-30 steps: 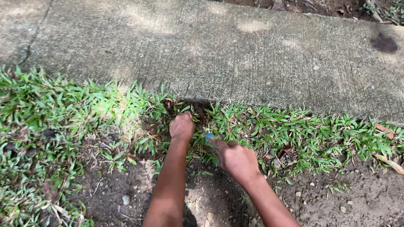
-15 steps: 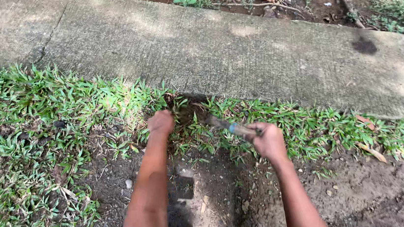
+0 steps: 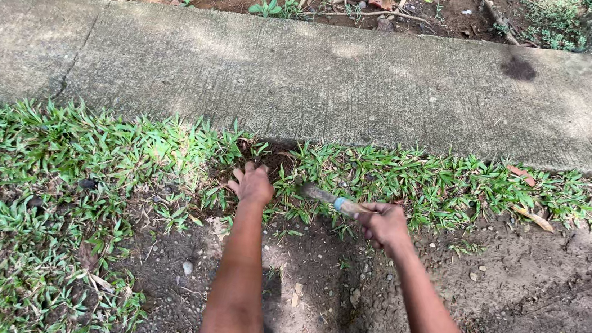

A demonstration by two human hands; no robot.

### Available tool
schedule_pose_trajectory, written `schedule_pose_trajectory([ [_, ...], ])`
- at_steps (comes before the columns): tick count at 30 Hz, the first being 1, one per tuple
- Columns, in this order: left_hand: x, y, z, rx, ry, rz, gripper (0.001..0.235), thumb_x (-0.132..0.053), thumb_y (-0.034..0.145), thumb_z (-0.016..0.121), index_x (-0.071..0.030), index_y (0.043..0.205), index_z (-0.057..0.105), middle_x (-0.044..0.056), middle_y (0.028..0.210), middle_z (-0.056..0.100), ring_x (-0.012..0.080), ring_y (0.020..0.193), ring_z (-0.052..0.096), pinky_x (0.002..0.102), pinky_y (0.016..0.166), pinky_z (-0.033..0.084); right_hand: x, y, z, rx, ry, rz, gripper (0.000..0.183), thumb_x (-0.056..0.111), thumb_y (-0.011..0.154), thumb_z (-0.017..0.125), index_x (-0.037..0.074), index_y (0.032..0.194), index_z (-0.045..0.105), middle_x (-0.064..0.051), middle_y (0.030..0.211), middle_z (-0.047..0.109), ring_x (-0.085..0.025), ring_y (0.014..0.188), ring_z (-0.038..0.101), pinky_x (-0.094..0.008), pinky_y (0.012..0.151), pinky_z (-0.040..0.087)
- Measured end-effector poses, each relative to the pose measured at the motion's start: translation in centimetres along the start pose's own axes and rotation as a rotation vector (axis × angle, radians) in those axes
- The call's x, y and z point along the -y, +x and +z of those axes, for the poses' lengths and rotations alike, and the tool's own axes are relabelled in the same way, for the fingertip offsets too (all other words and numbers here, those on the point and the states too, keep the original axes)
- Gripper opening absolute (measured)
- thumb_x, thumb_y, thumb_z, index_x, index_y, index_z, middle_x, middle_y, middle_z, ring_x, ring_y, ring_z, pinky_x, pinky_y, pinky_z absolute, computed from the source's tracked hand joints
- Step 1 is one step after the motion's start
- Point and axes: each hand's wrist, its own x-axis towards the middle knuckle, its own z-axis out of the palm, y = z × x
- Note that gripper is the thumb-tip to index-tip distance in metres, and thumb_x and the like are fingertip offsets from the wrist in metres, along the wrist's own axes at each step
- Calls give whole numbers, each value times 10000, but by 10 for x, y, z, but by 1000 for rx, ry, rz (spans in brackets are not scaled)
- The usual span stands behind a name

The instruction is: The person uses a small hand hoe to scrape and loosen weeds growing along the edge of a concrete curb. They repeatedly pull the tool through the soil to uproot grass and small plants, clearing a narrow strip of ground next to the pavement.

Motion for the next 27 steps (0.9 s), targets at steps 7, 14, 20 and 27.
schedule_pose_trajectory([
  [7,-10,5,35,33,-73,11,632,-125,812,801,-261,1393,593,51,1566,402,317,1431,327,561,1138,256,-63,16,118,-168,159,-46,378,123,896,741,127,1274,726,-116,749,717,-140,458,549,-313,380,407],
  [14,12,18,39,-37,-113,36,607,17,878,638,-281,1406,611,48,1493,512,308,1426,395,588,1152,284,-50,41,127,-176,-421,-247,421,194,903,739,185,1323,707,-140,821,777,-238,629,719,-412,657,599],
  [20,0,24,43,-115,-134,112,544,7,898,629,-270,1366,629,44,1455,547,309,1379,435,616,1125,288,-28,35,41,-62,-105,-271,354,177,859,801,139,1210,804,-37,738,759,-77,500,550,-274,446,428],
  [27,-25,17,47,-25,-130,147,601,87,865,626,-243,1367,640,86,1475,533,291,1344,475,561,1079,351,2,-13,-21,-56,-10,65,361,114,886,726,158,1243,765,-83,590,652,-92,339,410,-272,304,262],
])
